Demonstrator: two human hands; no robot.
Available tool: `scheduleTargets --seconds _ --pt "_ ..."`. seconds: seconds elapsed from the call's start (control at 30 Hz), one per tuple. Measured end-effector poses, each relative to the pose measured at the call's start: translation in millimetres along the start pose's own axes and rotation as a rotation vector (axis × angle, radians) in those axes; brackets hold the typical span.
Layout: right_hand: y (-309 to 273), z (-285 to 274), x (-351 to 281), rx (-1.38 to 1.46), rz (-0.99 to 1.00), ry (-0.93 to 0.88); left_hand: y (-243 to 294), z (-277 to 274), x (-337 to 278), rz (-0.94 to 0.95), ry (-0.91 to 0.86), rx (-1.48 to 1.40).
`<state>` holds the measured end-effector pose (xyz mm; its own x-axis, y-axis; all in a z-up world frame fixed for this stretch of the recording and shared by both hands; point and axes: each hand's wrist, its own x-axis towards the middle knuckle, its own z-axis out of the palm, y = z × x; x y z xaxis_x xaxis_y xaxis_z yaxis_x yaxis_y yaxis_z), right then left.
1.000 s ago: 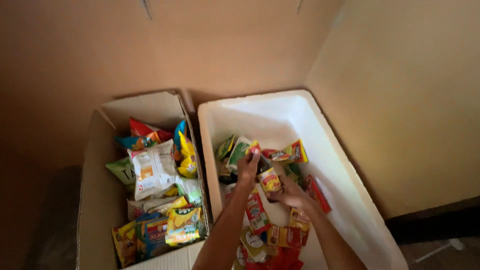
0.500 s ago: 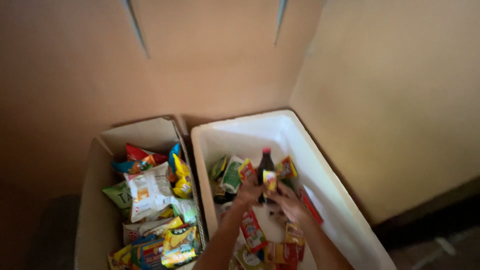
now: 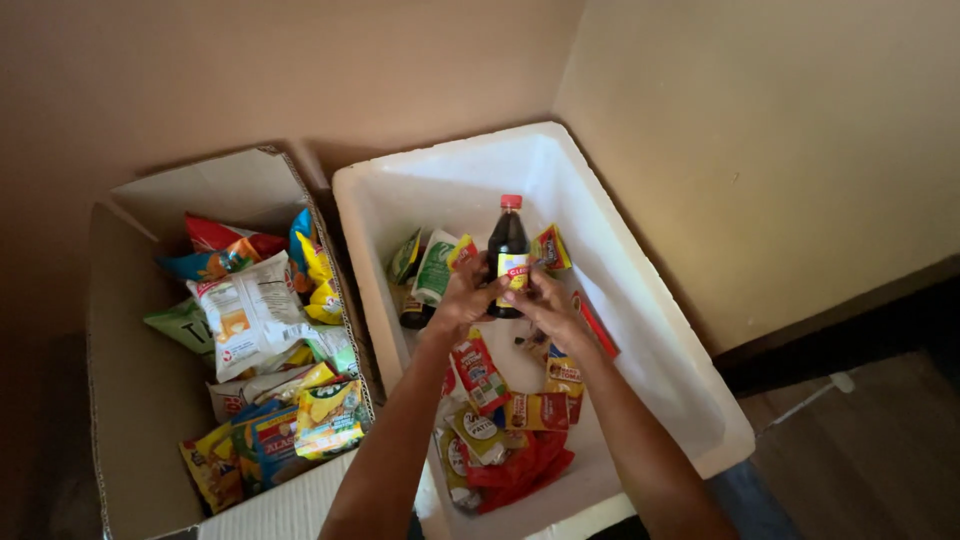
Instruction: Stocking canned goods, bottled sauces, and sugar packets from bins onto retail shelves.
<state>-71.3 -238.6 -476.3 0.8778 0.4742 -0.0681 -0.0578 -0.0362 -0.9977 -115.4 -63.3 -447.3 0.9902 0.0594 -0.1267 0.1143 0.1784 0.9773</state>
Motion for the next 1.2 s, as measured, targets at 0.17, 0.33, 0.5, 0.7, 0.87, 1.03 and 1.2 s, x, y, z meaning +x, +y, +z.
scheduleTargets --seconds 0.17,0.33,0.5,0.7,0.87,1.03,1.2 --pt "-3.6 1.3 -2.4 -0.057 0.036 -0.022 1.2 -2.5 -1.2 -0.144 0.02 0.004" --pt "11.2 -3.7 6.6 -0.167 0.003 -0.006 3.0 -0.1 1.7 -0.201 0.031 0.044" --pt "15.1 -1.0 11.3 -0.377 -0.387 0.14 -13.1 4.7 17.5 0.19 0.042 0.162" --pt "0.7 7.3 18.8 -0.262 -0.708 0.319 11.7 19.8 13.3 0.791 0.311 0.645" --pt "-40.6 16.5 15.2 -0.112 -0.617 0.308 85.8 38.0 -29.8 0.94 0.312 0.524" --pt "-103.7 38.6 0.5 -0.16 -0.78 0.356 131.0 42.0 -50.0 0.858 0.244 0.427" --pt "-175.5 57.6 -4.1 -0.155 -0.923 0.416 185.9 40.3 -60.8 0.992 0.245 0.488"
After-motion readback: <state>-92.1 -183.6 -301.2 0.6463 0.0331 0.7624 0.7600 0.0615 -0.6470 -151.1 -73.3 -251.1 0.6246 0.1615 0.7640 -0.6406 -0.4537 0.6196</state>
